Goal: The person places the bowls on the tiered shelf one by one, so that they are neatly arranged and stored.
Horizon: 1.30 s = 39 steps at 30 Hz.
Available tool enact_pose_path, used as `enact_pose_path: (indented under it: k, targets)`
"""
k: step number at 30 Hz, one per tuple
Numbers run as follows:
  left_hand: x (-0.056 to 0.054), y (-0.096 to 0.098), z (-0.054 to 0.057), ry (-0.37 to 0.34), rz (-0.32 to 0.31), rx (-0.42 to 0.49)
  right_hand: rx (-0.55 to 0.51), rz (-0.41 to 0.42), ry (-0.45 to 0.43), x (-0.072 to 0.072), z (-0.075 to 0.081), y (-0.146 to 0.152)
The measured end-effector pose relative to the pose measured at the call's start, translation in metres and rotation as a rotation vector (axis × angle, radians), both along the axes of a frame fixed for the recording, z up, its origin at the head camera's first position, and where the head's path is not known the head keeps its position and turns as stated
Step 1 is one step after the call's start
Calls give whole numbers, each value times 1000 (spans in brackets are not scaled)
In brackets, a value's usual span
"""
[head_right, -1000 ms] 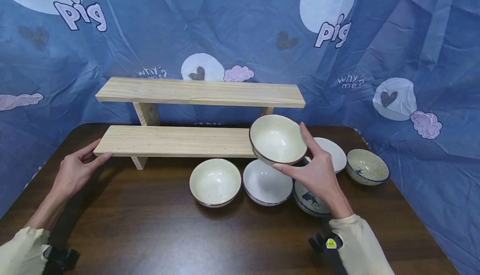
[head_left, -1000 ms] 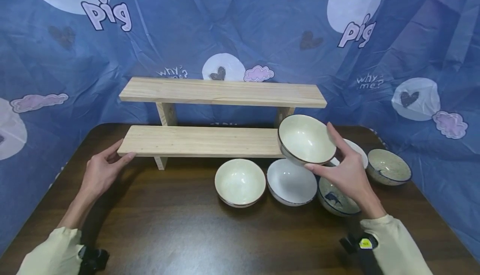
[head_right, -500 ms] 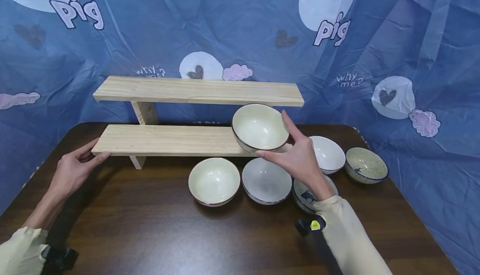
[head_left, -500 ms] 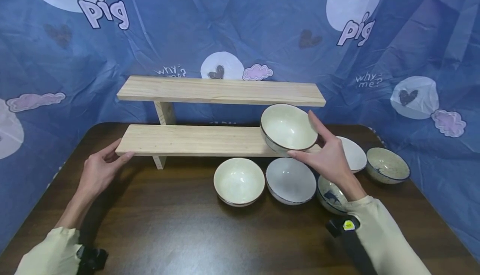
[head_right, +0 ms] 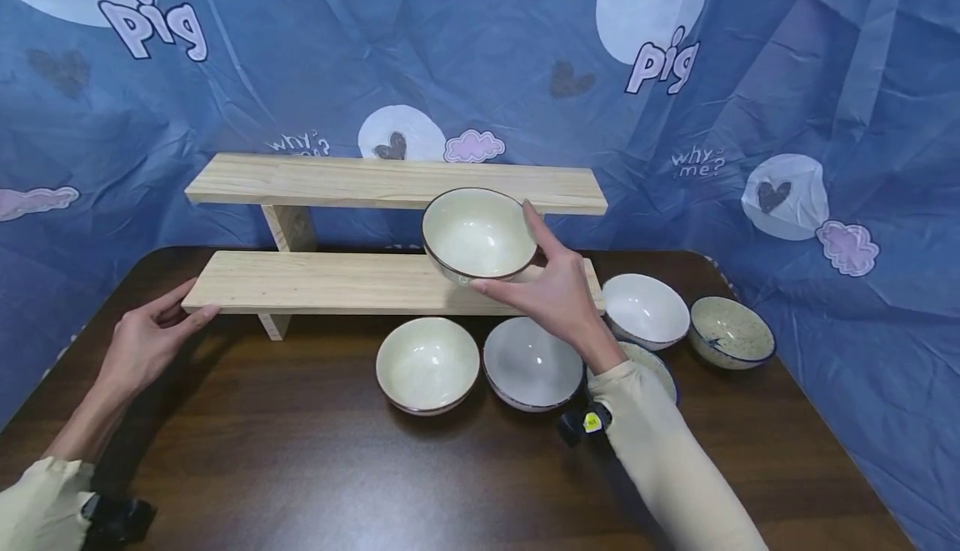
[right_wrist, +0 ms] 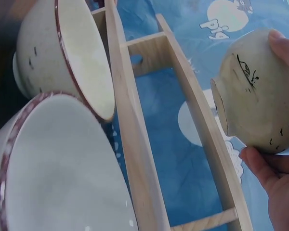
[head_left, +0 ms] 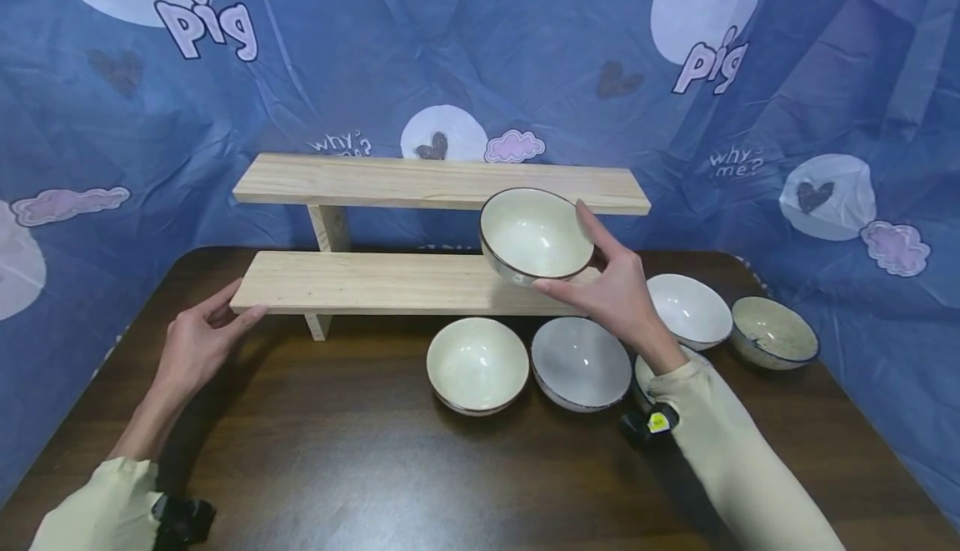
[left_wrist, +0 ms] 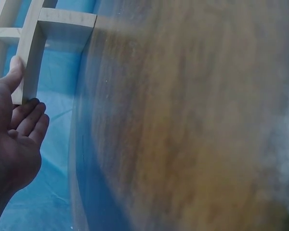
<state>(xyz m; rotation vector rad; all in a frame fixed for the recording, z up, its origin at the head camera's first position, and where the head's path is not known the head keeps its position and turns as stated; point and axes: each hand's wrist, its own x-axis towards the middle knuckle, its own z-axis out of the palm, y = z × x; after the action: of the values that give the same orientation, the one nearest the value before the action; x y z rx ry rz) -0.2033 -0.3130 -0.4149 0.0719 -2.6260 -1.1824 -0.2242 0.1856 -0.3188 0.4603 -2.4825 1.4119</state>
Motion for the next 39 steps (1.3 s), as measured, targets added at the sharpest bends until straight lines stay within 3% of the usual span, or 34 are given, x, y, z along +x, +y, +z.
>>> enact_pose_path:
  k: [9, 25, 31, 39]
  targets:
    - [-1, 0, -1, 6, 9, -7, -44, 64, 41, -13, 1, -24]
    - [0, -1, -1, 5, 1, -16, -108, 70, 61, -40, 6, -59]
    - [0, -1, -4, 33, 2, -14, -98, 47, 78, -49, 11, -74]
    - [-2, 0, -4, 19, 9, -13, -79, 27, 44, -60, 22, -90]
